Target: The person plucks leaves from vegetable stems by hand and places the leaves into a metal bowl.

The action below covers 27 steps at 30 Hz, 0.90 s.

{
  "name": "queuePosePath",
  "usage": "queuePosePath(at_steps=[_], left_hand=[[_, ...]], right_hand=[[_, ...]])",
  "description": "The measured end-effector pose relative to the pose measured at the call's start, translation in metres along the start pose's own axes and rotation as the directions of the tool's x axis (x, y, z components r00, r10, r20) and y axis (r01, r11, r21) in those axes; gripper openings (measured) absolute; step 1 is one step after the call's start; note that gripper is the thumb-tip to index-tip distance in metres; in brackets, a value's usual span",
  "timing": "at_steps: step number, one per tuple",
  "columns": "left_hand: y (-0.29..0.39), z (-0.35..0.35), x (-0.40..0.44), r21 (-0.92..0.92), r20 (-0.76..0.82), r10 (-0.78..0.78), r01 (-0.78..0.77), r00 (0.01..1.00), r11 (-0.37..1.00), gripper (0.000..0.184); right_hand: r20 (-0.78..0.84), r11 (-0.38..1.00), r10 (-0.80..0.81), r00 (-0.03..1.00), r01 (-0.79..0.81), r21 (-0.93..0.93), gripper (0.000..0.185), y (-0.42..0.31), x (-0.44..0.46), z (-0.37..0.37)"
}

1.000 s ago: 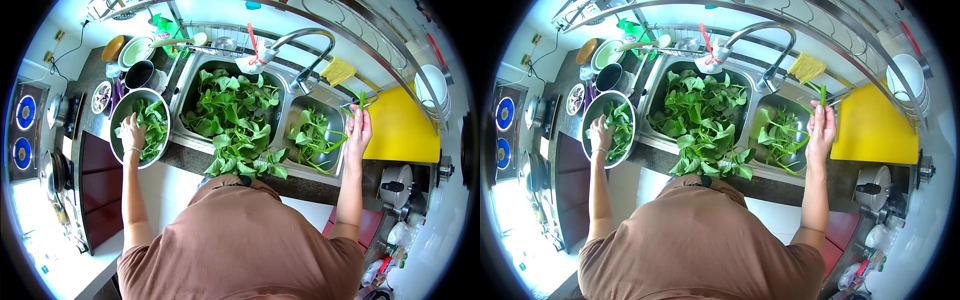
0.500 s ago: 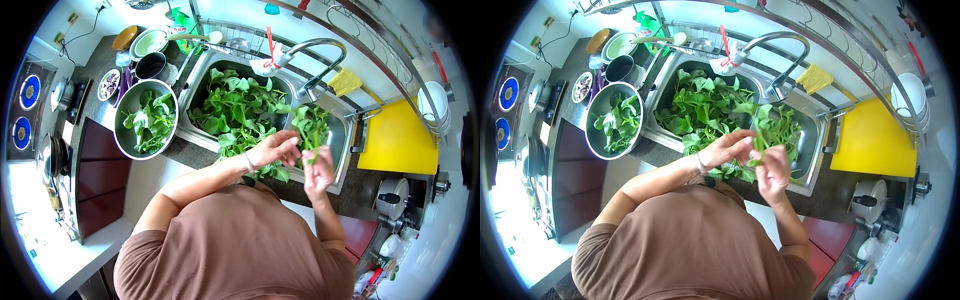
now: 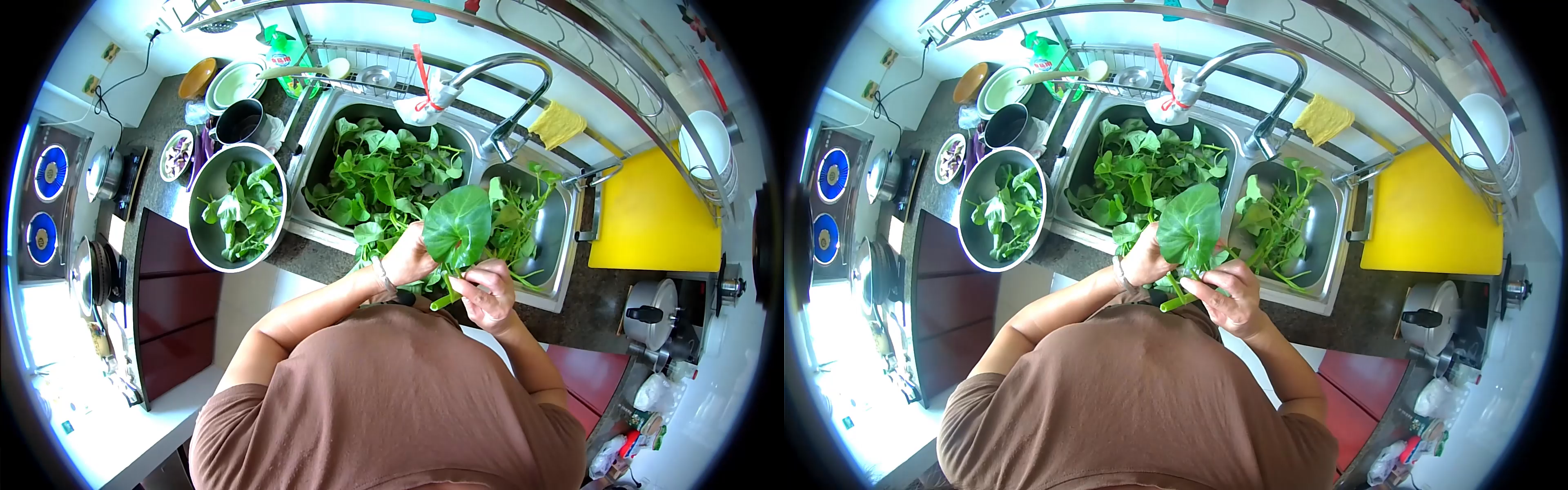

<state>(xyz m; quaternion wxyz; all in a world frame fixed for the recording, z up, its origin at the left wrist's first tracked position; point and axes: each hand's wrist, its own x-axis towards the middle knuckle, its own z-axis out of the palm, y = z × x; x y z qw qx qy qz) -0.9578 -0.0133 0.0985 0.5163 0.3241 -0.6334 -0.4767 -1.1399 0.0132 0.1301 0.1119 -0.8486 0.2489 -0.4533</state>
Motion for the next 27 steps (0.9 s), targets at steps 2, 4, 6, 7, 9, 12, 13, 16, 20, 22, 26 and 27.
queuePosePath(at_steps=[2, 4, 6, 7, 9, 12, 13, 16, 20, 22, 26, 27], left_hand=[[0.000, -0.004, -0.001, 0.017, -0.010, -0.022, 0.022, 1.000, 1.000, 0.008], [0.021, 0.001, 0.008, -0.158, -0.038, -0.270, 0.261, 0.962, 0.952, 0.014], [0.011, 0.002, 0.006, -0.059, -0.078, -0.351, 0.347, 0.933, 0.936, 0.020], [0.008, 0.002, 0.004, 0.006, -0.106, -0.354, 0.356, 0.929, 0.934, 0.020], [0.009, -0.005, -0.001, 0.180, -0.048, -0.344, 0.347, 0.938, 0.921, 0.019], [0.017, -0.008, 0.001, 0.487, -0.025, -0.047, 0.053, 0.999, 0.872, 0.024], [0.018, -0.009, 0.003, 0.617, -0.017, 0.258, -0.193, 0.966, 0.763, 0.029], [0.021, -0.011, 0.013, 0.709, 0.172, 0.277, -0.314, 0.945, 0.632, 0.034], [0.001, -0.007, -0.001, 0.725, 0.291, 0.174, -0.336, 0.941, 0.601, 0.033], [0.002, -0.002, -0.008, 0.716, 0.285, 0.169, -0.326, 0.944, 0.617, 0.033], [0.006, 0.001, -0.010, 0.632, 0.235, 0.100, -0.230, 0.967, 0.740, 0.017], [0.005, 0.004, -0.010, 0.580, 0.167, 0.064, -0.150, 0.984, 0.801, 0.014]], right_hand=[[-0.006, 1.000, -0.031, 1.000, 0.031, -0.007, 0.042, 0.002, 0.000, 0.002], [0.026, 0.999, -0.049, 0.998, 0.049, -0.011, 0.040, 0.003, 0.000, 0.001], [0.047, 0.998, -0.053, 0.997, 0.054, -0.016, 0.039, 0.003, 0.002, 0.002], [0.064, 0.998, -0.061, 0.996, 0.062, -0.016, 0.039, 0.003, 0.004, 0.003], [0.063, 0.998, -0.062, 0.996, 0.063, -0.015, 0.041, 0.003, 0.007, 0.005], [0.074, 0.996, -0.073, 0.995, 0.076, -0.037, 0.044, 0.003, 0.009, 0.007], [0.071, 0.997, -0.069, 0.995, 0.072, -0.040, 0.044, 0.003, 0.010, 0.007], [0.080, 0.998, -0.066, 0.995, 0.064, 0.026, 0.043, -0.001, 0.012, 0.009], [0.066, 0.997, -0.073, 0.995, 0.071, 0.028, 0.042, -0.003, 0.016, 0.005], [0.016, 1.000, 0.001, 1.000, -0.001, 0.001, 0.041, -0.004, 0.017, -0.002], [-0.070, 0.984, 0.149, 0.986, -0.141, 0.112, 0.032, 0.000, 0.013, -0.006], [-0.057, 0.974, 0.192, 0.980, -0.183, 0.132, 0.028, 0.000, 0.016, -0.009]])
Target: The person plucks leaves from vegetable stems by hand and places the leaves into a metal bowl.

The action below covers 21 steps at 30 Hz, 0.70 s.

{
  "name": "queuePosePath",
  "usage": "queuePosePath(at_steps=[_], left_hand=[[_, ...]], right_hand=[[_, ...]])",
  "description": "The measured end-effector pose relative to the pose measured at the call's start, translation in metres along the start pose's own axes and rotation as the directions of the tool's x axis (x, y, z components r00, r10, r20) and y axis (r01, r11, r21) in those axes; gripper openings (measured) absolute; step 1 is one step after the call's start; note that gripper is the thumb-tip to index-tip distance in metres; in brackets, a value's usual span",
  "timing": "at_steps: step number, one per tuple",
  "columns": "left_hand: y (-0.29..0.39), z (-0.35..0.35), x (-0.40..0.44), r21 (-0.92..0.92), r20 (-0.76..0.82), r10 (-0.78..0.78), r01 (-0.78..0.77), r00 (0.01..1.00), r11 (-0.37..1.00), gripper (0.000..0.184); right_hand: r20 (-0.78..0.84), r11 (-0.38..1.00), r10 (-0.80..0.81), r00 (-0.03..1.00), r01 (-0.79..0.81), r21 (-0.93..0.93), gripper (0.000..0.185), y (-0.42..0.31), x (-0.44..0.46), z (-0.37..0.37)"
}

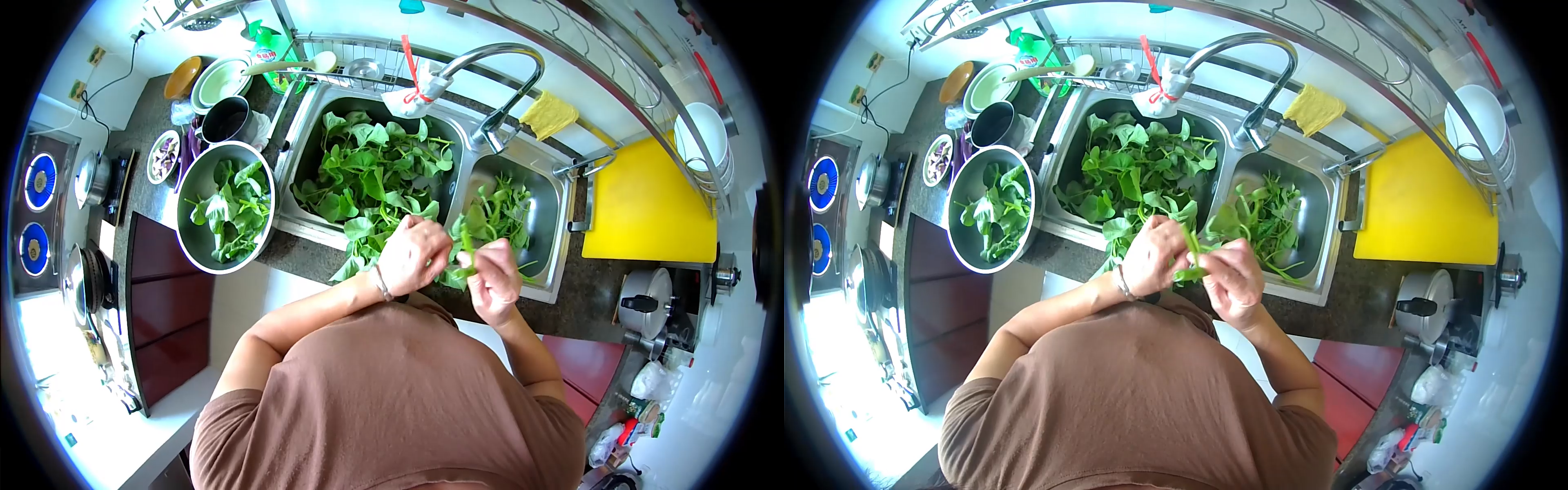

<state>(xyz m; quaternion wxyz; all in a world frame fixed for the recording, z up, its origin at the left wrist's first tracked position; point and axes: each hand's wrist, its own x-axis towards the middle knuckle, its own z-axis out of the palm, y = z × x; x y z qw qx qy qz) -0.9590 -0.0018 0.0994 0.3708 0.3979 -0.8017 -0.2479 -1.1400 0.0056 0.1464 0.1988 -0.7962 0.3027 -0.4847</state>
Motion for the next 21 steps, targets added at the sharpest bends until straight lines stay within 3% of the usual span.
queuePosePath(at_steps=[1, 2, 3, 4, 6, 8, 10, 12, 14, 16, 18, 21], left_hand=[[0.000, 0.002, 0.003, -0.098, -0.003, -0.169, 0.168, 0.986, 0.981, 0.011], [-0.007, 0.008, 0.006, -0.277, -0.047, -0.249, 0.227, 0.967, 0.934, 0.013], [-0.020, 0.011, 0.007, -0.555, -0.015, -0.422, 0.343, 0.907, 0.758, 0.017], [-0.029, 0.006, 0.011, -0.774, 0.068, -0.562, 0.399, 0.824, 0.492, 0.020], [-0.038, -0.023, 0.015, -0.829, 0.044, -0.714, 0.424, 0.699, 0.364, 0.025], [-0.047, -0.058, 0.008, -0.693, -0.217, -0.672, 0.373, 0.708, 0.616, 0.022], [-0.049, -0.101, -0.008, -0.430, -0.359, -0.636, 0.484, 0.683, 0.762, 0.023], [-0.075, -0.130, -0.037, -0.092, -0.599, -0.405, 0.444, 0.690, 0.891, 0.022], [-0.094, -0.164, -0.068, 0.335, -0.648, -0.218, 0.530, 0.730, 0.779, 0.018], [-0.105, -0.184, -0.093, 0.491, -0.666, -0.220, 0.641, 0.712, 0.589, 0.017], [-0.128, -0.192, -0.121, 0.605, -0.653, -0.182, 0.651, 0.735, 0.460, 0.015], [-0.171, -0.190, -0.169, 0.659, -0.507, -0.378, 0.631, 0.775, 0.409, 0.022]], right_hand=[[-0.016, 0.998, 0.060, 0.998, -0.060, 0.018, 0.027, 0.001, 0.000, -0.002], [-0.032, 0.992, 0.120, 0.992, -0.118, 0.035, 0.026, 0.002, 0.000, -0.005], [-0.088, 0.981, 0.193, 0.977, -0.192, 0.024, 0.021, 0.001, 0.000, -0.009], [-0.205, 0.938, 0.314, 0.927, -0.268, 0.221, 0.020, 0.006, -0.004, -0.007], [-0.337, 0.823, 0.459, 0.822, -0.250, 0.511, 0.023, 0.016, 0.002, -0.022], [-0.413, 0.784, 0.480, 0.774, -0.168, 0.597, 0.031, 0.023, 0.017, -0.048], [-0.484, 0.728, 0.595, 0.642, -0.175, 0.662, 0.037, 0.026, 0.028, -0.072], [-0.445, 0.571, 0.701, 0.557, -0.063, 0.819, 0.039, 0.037, 0.027, -0.095], [-0.433, 0.526, 0.717, 0.546, -0.016, 0.851, 0.041, 0.052, 0.017, -0.110], [-0.310, 0.312, 0.728, 0.612, 0.107, 0.944, 0.043, 0.069, 0.005, -0.116], [-0.282, 0.260, 0.768, 0.576, 0.122, 0.958, 0.044, 0.074, 0.005, -0.112], [-0.152, 0.060, 0.804, 0.575, 0.175, 0.983, 0.039, 0.080, 0.007, -0.104]])
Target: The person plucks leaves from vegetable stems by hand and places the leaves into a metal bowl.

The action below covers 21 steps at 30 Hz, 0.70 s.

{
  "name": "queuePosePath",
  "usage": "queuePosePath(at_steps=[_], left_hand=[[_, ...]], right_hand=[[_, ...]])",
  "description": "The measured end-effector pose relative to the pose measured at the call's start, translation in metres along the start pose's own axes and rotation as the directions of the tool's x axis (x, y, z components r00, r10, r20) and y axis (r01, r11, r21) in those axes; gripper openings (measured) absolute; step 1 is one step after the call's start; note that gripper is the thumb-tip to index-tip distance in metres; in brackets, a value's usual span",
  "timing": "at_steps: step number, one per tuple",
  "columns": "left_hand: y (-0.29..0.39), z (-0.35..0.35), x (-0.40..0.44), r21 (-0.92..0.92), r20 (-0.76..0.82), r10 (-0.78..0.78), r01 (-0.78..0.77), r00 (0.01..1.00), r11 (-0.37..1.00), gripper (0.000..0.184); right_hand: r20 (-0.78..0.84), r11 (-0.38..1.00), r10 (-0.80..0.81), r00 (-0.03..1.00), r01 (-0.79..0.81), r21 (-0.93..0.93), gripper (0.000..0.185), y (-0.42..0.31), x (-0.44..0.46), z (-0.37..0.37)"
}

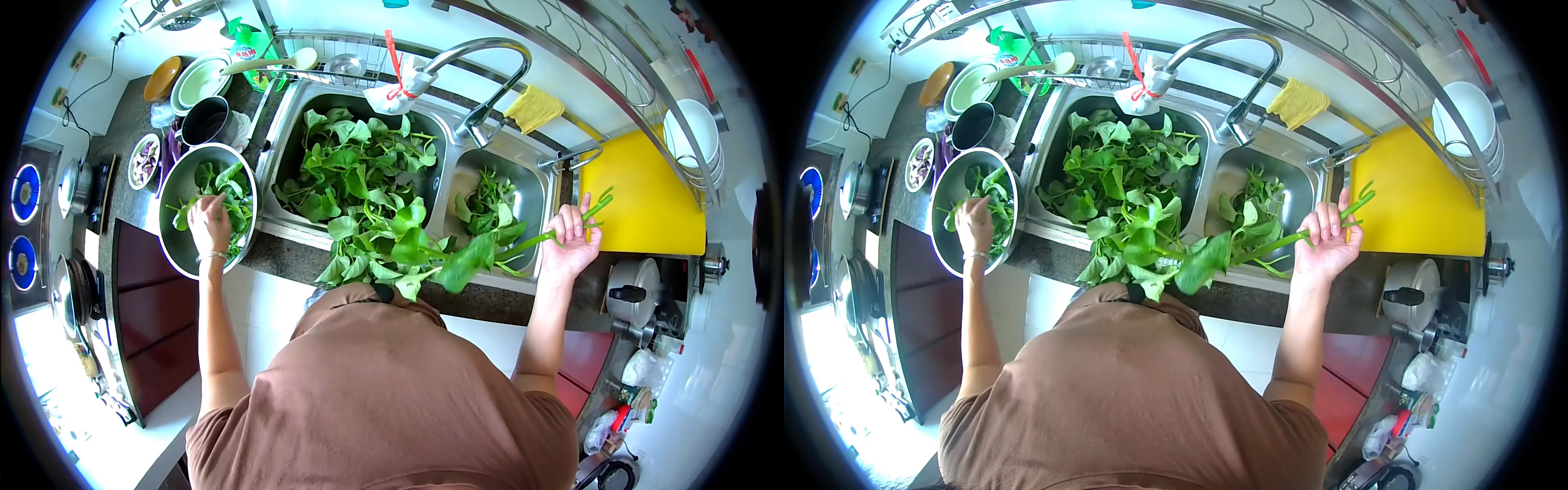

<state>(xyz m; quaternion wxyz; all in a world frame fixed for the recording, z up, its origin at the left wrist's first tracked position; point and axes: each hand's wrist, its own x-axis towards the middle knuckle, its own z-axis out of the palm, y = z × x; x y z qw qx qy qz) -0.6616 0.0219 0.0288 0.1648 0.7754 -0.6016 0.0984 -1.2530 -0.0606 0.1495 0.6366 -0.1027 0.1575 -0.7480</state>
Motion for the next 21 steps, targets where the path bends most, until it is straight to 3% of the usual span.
queuePosePath(at_steps=[2, 5, 15, 17, 21], left_hand=[[-0.007, 0.018, -0.011, -0.086, 0.127, -0.001, 0.012, 0.992, 0.996, 0.032], [0.006, 0.026, -0.015, -0.182, 0.066, 0.061, -0.048, 0.996, 0.982, 0.037], [0.050, 0.007, -0.004, -0.175, -0.066, 0.067, -0.078, 0.996, 0.981, 0.039], [0.060, 0.001, -0.003, -0.178, -0.068, 0.062, -0.073, 0.996, 0.981, 0.038], [0.069, -0.009, -0.004, -0.223, -0.108, 0.078, -0.100, 0.991, 0.970, 0.036]], right_hand=[[0.010, 1.000, 0.002, 1.000, -0.003, 0.031, 0.039, 0.005, 0.001, 0.005], [0.023, 0.997, 0.001, 1.000, -0.003, 0.082, 0.037, 0.004, 0.004, 0.012], [0.041, 0.994, -0.020, 0.999, 0.015, 0.112, 0.034, -0.003, 0.009, 0.016], [0.009, 0.996, -0.059, 0.998, 0.059, 0.072, 0.034, -0.005, 0.009, 0.015], [0.161, 0.887, -0.302, 0.940, 0.339, -0.315, 0.035, -0.011, 0.012, 0.011]])
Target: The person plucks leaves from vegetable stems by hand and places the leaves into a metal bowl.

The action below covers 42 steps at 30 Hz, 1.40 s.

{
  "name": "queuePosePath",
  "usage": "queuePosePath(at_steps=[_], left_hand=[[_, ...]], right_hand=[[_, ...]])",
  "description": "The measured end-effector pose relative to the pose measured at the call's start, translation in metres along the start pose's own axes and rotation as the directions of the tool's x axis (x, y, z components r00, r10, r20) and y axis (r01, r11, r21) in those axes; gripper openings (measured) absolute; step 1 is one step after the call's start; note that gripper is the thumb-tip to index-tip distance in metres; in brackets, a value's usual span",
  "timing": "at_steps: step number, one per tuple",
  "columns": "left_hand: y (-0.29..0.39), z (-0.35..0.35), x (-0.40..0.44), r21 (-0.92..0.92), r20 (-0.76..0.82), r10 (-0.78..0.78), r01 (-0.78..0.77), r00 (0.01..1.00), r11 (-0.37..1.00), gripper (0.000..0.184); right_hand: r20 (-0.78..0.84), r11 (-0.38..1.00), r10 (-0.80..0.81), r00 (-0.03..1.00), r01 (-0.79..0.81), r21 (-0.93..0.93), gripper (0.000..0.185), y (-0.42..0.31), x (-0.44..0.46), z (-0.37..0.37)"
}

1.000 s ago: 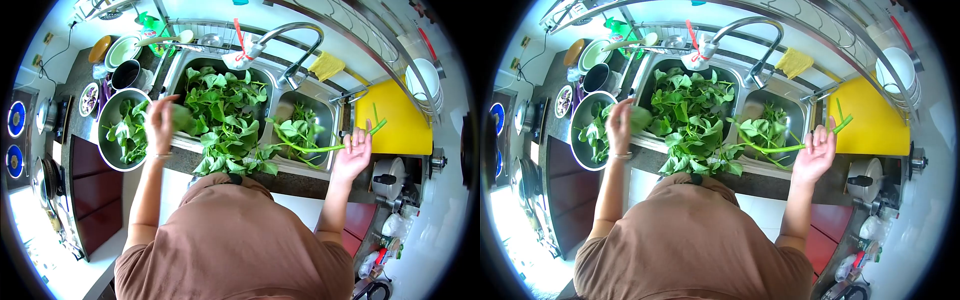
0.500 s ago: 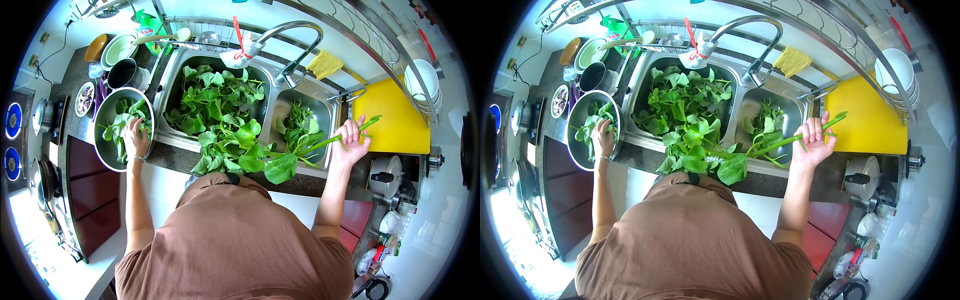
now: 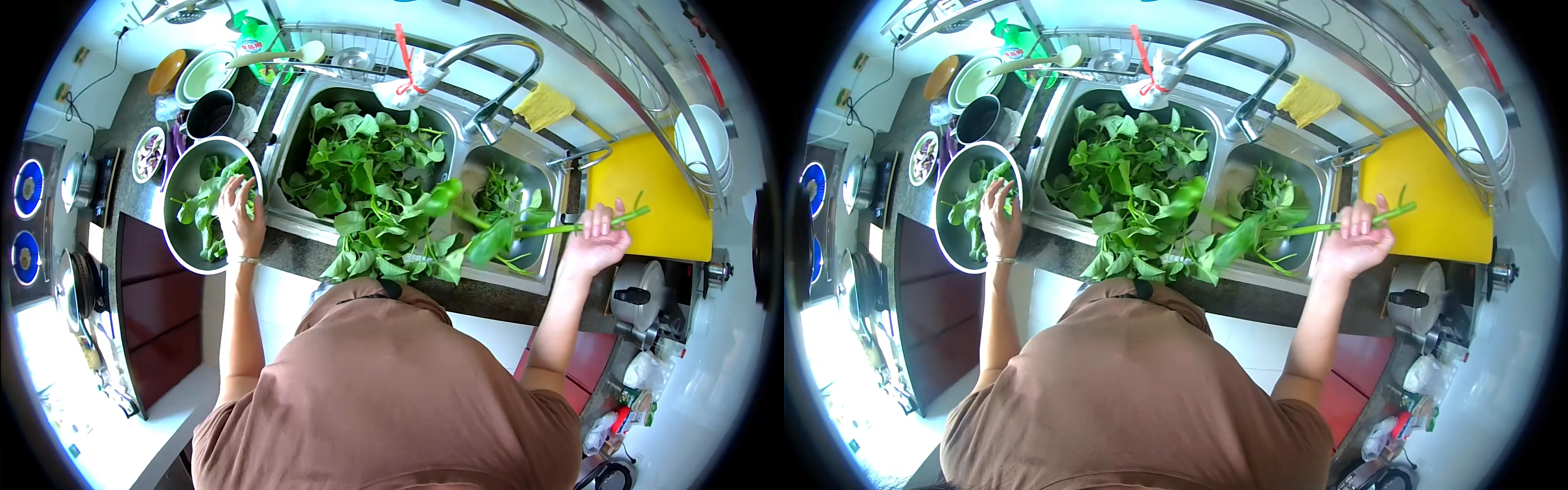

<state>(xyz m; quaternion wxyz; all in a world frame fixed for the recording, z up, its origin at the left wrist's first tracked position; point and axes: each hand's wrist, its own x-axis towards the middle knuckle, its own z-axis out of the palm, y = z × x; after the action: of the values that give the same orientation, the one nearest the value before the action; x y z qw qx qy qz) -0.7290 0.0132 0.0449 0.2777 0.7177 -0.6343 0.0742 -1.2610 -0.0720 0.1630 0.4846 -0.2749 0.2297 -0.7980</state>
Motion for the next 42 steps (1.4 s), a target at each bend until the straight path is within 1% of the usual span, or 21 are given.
queuePosePath(at_steps=[2, 4, 6, 8, 10, 12, 13, 17, 18, 20, 22, 23, 28, 30, 32, 36, 37, 38, 40, 41, 42], left_hand=[[0.005, -0.002, -0.003, -0.005, 0.011, -0.015, 0.015, 1.000, 1.000, 0.037], [0.009, -0.004, -0.005, -0.005, 0.001, -0.007, 0.007, 1.000, 1.000, 0.035], [0.015, -0.005, -0.008, -0.059, 0.024, -0.028, 0.029, 0.999, 0.998, 0.034], [0.018, 0.000, -0.015, -0.091, 0.045, -0.003, 0.007, 0.999, 0.996, 0.034], [0.026, 0.000, -0.018, -0.116, 0.075, 0.001, 0.008, 0.997, 0.993, 0.033], [0.030, -0.002, -0.021, -0.133, 0.109, -0.010, 0.024, 0.994, 0.991, 0.034], [0.032, -0.005, -0.023, -0.131, 0.113, -0.021, 0.036, 0.993, 0.991, 0.034], [0.031, -0.016, -0.030, -0.138, 0.147, -0.040, 0.060, 0.988, 0.989, 0.035], [0.032, -0.020, -0.033, -0.136, 0.160, -0.043, 0.065, 0.986, 0.989, 0.035], [0.034, -0.028, -0.034, -0.134, 0.179, -0.061, 0.086, 0.982, 0.987, 0.035], [0.038, -0.036, -0.034, -0.107, 0.180, -0.074, 0.095, 0.981, 0.990, 0.035], [0.038, -0.040, -0.035, -0.135, 0.168, -0.078, 0.102, 0.983, 0.986, 0.035], [0.031, -0.054, -0.031, -0.177, 0.161, -0.065, 0.093, 0.985, 0.980, 0.035], [0.020, -0.051, -0.026, -0.220, 0.181, -0.035, 0.075, 0.983, 0.973, 0.036], [0.008, -0.049, -0.017, -0.244, 0.215, 0.007, 0.047, 0.977, 0.969, 0.037], [-0.009, -0.059, 0.011, -0.308, 0.231, 0.103, -0.027, 0.967, 0.951, 0.037], [-0.016, -0.057, 0.014, -0.343, 0.221, 0.128, -0.046, 0.967, 0.938, 0.037], [-0.023, -0.056, 0.016, -0.352, 0.228, 0.152, -0.064, 0.962, 0.934, 0.036], [-0.033, -0.057, 0.021, -0.394, 0.248, 0.192, -0.082, 0.950, 0.916, 0.035], [-0.038, -0.057, 0.024, -0.408, 0.259, 0.221, -0.101, 0.940, 0.907, 0.034], [-0.042, -0.059, 0.026, -0.424, 0.273, 0.242, -0.109, 0.931, 0.899, 0.034]], right_hand=[[-0.034, 0.967, -0.156, 0.987, 0.146, -0.208, 0.034, 0.000, 0.002, 0.004], [0.023, 0.954, -0.151, 0.988, 0.152, -0.260, 0.033, 0.005, 0.004, -0.010], [0.030, 0.755, -0.241, 0.970, 0.207, -0.622, 0.030, 0.023, 0.002, -0.032], [0.198, 0.539, -0.122, 0.973, 0.232, -0.810, 0.021, 0.053, -0.011, -0.058], [0.363, 0.175, 0.250, 0.897, 0.327, -0.929, 0.022, 0.078, -0.023, -0.088], [0.389, -0.110, 0.579, 0.716, 0.541, -0.834, 0.037, 0.105, -0.041, -0.122], [0.389, -0.203, 0.622, 0.680, 0.620, -0.758, 0.041, 0.109, -0.055, -0.112], [0.443, 0.086, 0.564, 0.697, 0.485, -0.871, 0.028, 0.139, -0.060, -0.083], [0.487, 0.100, 0.523, 0.699, 0.517, -0.850, 0.024, 0.148, -0.058, -0.076], [0.314, 0.096, 0.600, 0.736, 0.324, -0.941, 0.017, 0.157, -0.056, -0.057], [0.261, -0.033, 0.699, 0.666, 0.394, -0.919, 0.011, 0.169, -0.055, -0.056], [0.257, -0.011, 0.745, 0.615, 0.396, -0.918, 0.009, 0.178, -0.057, -0.066], [0.450, -0.025, 0.772, 0.450, 0.728, -0.685, 0.045, 0.202, -0.088, -0.054], [0.549, 0.062, 0.698, 0.460, 0.725, -0.686, 0.046, 0.217, -0.093, -0.054], [0.502, 0.121, 0.694, 0.515, 0.605, -0.787, 0.049, 0.229, -0.098, -0.051], [0.387, 0.070, 0.786, 0.482, 0.553, -0.830, 0.055, 0.254, -0.103, -0.055], [0.447, 0.123, 0.678, 0.584, 0.509, -0.852, 0.056, 0.265, -0.113, -0.057], [0.312, 0.237, 0.771, 0.556, 0.203, -0.950, 0.042, 0.270, -0.112, -0.061], [-0.143, 0.131, 0.762, 0.632, -0.367, -0.921, 0.033, 0.279, -0.116, -0.039], [-0.239, 0.091, 0.657, 0.715, -0.390, -0.916, 0.030, 0.268, -0.123, -0.018], [-0.282, 0.155, 0.577, 0.766, -0.442, -0.884, 0.029, 0.269, -0.121, -0.023]])
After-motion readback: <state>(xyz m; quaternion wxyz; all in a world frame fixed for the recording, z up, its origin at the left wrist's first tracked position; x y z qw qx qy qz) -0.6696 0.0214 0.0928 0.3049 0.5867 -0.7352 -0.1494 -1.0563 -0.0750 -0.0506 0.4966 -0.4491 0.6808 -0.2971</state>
